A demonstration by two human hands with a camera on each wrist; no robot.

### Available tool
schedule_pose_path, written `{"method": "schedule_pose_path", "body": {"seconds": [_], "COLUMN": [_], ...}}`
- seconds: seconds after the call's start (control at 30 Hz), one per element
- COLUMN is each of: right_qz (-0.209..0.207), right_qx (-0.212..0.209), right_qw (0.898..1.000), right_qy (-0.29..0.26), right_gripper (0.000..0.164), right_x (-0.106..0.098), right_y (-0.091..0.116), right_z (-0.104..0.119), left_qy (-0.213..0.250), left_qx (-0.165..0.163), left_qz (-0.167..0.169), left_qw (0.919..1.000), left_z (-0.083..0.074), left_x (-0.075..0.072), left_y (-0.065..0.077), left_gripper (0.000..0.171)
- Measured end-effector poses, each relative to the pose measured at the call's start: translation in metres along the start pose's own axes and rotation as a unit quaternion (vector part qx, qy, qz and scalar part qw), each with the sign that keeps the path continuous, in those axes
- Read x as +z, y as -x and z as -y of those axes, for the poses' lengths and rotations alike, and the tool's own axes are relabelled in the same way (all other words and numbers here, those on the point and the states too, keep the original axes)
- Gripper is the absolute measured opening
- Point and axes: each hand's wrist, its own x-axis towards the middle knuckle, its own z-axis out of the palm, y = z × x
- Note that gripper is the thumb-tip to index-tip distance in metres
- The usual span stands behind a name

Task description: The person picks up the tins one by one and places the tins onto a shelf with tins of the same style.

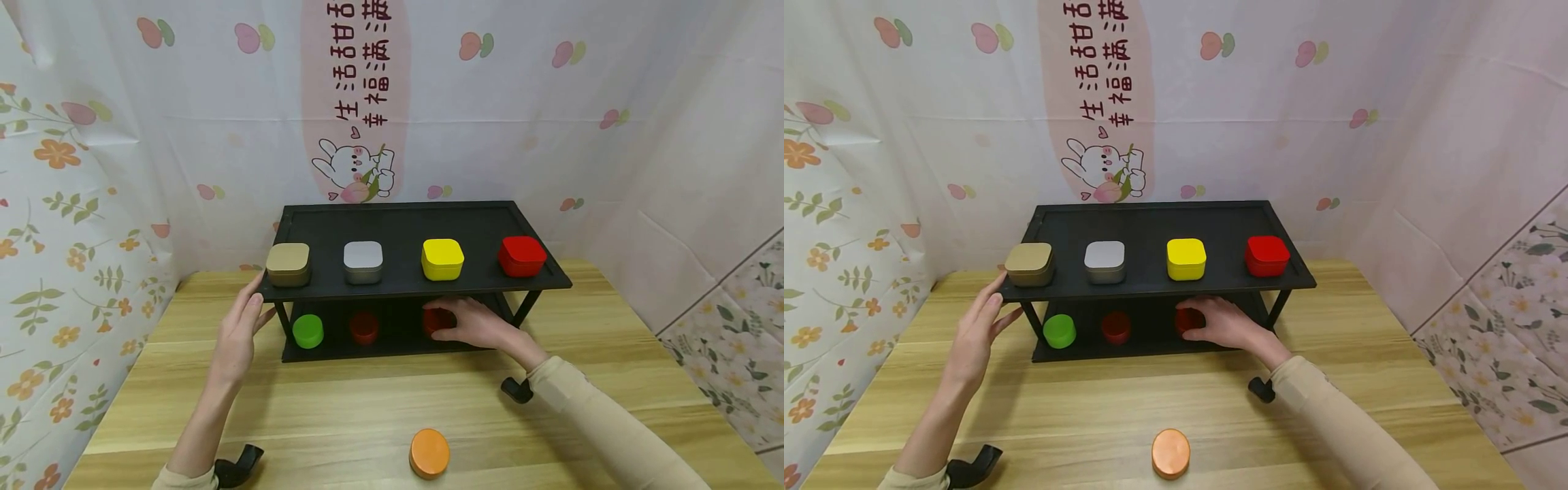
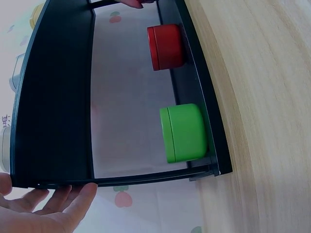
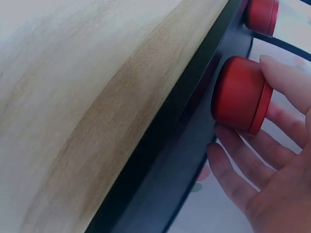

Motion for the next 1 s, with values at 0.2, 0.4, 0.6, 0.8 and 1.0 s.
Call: {"method": "schedule_pose_path", "body": {"seconds": [0.2, 0.4, 0.6, 0.8, 1.0], "right_qz": [0.005, 0.006, 0.008, 0.009, 0.012], "right_qx": [0.001, 0.000, 0.003, -0.003, 0.002], "right_qw": [1.000, 1.000, 1.000, 1.000, 1.000], "right_qy": [-0.005, -0.007, -0.008, -0.008, -0.022], "right_gripper": [0.056, 0.056, 0.056, 0.057, 0.065], "right_x": [0.0023, 0.0040, 0.0044, 0.0051, 0.0033], "right_y": [-0.0020, -0.0019, -0.0012, -0.0012, 0.0026], "right_z": [-0.0010, -0.0034, -0.0042, -0.0048, -0.0055], "left_qy": [-0.001, 0.000, 0.002, 0.006, 0.005], "left_qx": [-0.002, -0.003, 0.001, 0.004, 0.003], "left_qz": [0.001, 0.000, -0.001, -0.001, 0.000], "left_qw": [1.0000, 1.0000, 1.0000, 1.0000, 1.0000], "left_z": [-0.0004, -0.0010, -0.0011, -0.0006, -0.0006], "left_x": [-0.0002, 0.0002, 0.0001, 0.0000, 0.0003], "left_y": [-0.0002, -0.0004, -0.0006, -0.0003, -0.0003], "left_gripper": [0.054, 0.054, 0.054, 0.054, 0.054]}}
